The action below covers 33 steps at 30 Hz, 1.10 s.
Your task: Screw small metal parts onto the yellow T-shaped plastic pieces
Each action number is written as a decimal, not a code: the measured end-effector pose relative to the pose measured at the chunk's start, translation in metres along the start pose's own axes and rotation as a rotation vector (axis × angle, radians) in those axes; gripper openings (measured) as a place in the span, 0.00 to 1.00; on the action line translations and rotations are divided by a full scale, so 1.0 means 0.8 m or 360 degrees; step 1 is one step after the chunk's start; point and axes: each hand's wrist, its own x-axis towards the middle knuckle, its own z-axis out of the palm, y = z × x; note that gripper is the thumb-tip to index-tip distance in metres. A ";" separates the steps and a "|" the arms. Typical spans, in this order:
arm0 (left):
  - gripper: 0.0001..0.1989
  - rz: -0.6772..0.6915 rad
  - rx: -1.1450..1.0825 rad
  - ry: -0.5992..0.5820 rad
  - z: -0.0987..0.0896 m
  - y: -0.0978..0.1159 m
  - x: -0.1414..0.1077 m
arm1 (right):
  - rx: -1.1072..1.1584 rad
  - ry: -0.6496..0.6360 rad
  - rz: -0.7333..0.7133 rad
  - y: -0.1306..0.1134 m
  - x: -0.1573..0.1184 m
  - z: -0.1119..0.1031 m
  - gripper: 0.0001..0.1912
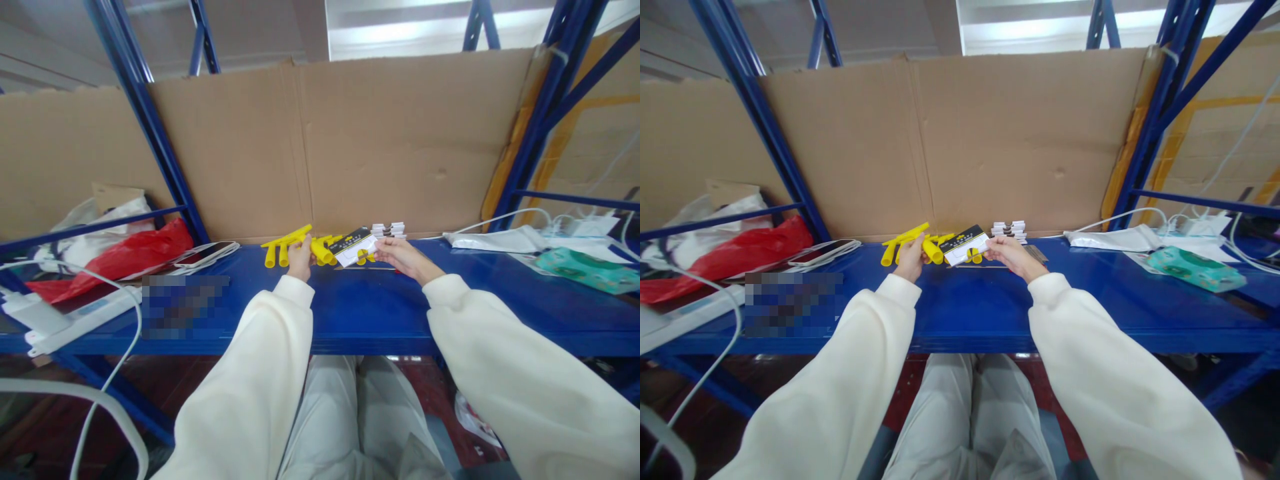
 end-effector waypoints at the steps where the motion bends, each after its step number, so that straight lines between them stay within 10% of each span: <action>1: 0.15 0.0027 -0.0002 0.0035 0.000 0.001 -0.001 | 0.0009 -0.0013 -0.0009 0.000 0.000 0.000 0.09; 11: 0.11 -0.0021 0.0046 0.0099 0.007 -0.004 -0.010 | -0.0017 -0.0183 -0.0054 0.005 -0.008 0.013 0.11; 20: 0.06 -0.0114 0.0011 -0.0414 0.004 -0.012 -0.013 | 0.0008 -0.0146 -0.0098 0.008 -0.011 0.023 0.14; 33: 0.07 -0.0238 -0.0128 -0.0433 0.016 -0.016 -0.017 | -0.0057 0.0028 -0.0091 0.008 -0.011 0.026 0.12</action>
